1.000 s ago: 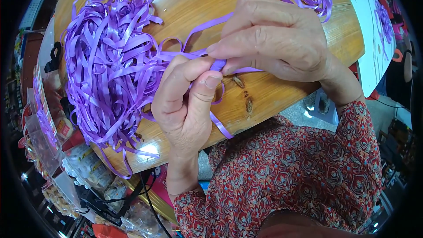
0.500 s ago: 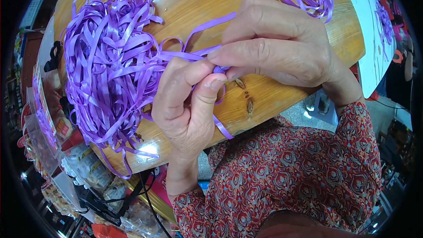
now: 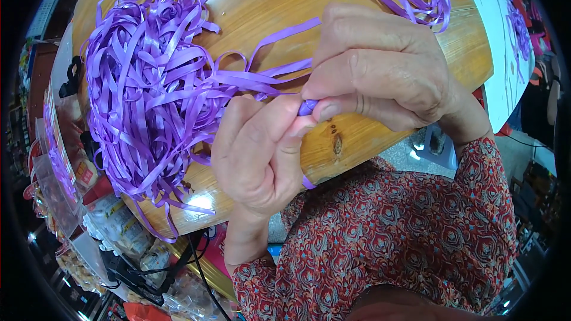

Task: The person ties knots in purple ribbons by hand, occasionally dipping a finger into a small cup of liquid to apply to the knots. They repeat this process with multiple ribbons, forming small knots and loops from the pile on the table.

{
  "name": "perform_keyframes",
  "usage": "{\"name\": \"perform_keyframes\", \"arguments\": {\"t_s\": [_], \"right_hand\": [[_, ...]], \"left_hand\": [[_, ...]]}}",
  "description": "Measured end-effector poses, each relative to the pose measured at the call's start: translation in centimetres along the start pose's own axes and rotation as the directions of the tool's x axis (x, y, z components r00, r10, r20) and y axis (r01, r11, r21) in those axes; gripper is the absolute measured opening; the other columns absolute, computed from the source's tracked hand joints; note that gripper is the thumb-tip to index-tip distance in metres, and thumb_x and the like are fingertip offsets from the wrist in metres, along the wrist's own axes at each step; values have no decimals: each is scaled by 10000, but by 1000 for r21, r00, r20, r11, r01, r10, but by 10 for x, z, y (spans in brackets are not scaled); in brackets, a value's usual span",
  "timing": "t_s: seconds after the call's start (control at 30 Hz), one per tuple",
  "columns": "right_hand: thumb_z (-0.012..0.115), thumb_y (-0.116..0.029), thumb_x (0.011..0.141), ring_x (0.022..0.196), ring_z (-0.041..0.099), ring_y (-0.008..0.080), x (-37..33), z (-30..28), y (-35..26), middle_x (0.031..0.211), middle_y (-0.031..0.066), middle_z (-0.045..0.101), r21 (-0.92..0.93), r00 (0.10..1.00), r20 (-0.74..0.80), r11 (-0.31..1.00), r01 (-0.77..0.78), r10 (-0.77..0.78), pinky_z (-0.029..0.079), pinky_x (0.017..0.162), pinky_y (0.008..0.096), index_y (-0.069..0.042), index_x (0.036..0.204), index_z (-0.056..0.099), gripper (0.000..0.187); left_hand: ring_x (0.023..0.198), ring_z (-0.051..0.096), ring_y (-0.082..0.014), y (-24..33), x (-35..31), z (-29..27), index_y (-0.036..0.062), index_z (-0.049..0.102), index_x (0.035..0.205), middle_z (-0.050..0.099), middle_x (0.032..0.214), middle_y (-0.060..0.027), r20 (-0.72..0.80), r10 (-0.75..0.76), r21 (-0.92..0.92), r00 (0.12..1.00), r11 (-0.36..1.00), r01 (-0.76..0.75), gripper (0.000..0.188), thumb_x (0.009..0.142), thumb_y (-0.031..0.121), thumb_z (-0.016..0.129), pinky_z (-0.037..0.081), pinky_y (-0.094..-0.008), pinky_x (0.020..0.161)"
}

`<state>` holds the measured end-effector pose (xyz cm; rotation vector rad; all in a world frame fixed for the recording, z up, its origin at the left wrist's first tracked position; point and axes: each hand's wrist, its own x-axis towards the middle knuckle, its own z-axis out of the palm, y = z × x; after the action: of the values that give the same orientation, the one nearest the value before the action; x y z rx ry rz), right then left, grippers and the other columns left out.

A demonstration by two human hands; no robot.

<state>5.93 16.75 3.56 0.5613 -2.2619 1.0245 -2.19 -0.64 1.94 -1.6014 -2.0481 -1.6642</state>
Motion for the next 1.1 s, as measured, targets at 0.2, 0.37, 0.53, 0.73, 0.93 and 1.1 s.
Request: {"name": "perform_keyframes", "arguments": {"t_s": [0.2,0.37,0.53,0.73,0.93,1.1], "right_hand": [[674,-137,734,624,517,237,-1,3,-3,696,91,527,32,999,26,999,-25,24,395,542,328,6,763,582,173],[631,-148,795,610,511,229,-6,10,-6,687,74,531,76,989,54,987,-138,135,390,542,323,-10,744,563,162],[567,-147,861,591,510,223,-9,17,-10,682,79,541,237,947,94,917,-320,307,390,535,308,-11,754,558,174],[557,-177,885,601,541,157,1,7,-17,676,61,566,421,797,284,677,-604,533,397,535,285,-4,774,566,206],[640,-240,831,687,594,165,5,-1,-8,776,77,621,337,812,243,739,-584,531,442,593,260,-1,913,619,254],[738,-162,708,710,608,228,1,14,3,893,115,640,80,981,-113,986,-149,158,475,606,292,8,1002,617,360]], "left_hand": [[517,435,-193,-3,-6,2,-1,631,891,503,651,-69,-27,107,94,994,990,-104,197,729,82,706,345,-300,462],[509,431,-209,-8,-13,5,8,631,886,441,623,-67,-39,197,188,980,964,-187,189,743,111,700,338,-312,453],[503,424,-205,-8,-13,6,-2,622,888,485,649,-75,-71,208,210,976,959,-189,179,763,107,689,337,-310,448],[535,438,-183,-3,-8,5,-18,606,894,537,681,-71,-150,104,73,983,993,-94,146,820,102,646,355,-284,490],[673,465,-112,-6,-7,8,-27,585,919,560,788,-47,-254,-297,-330,920,921,207,117,881,82,564,373,-234,618],[699,532,-97,-7,-8,9,-23,584,930,606,896,-69,-172,-381,-444,908,853,274,142,899,112,548,419,-202,661]]}}
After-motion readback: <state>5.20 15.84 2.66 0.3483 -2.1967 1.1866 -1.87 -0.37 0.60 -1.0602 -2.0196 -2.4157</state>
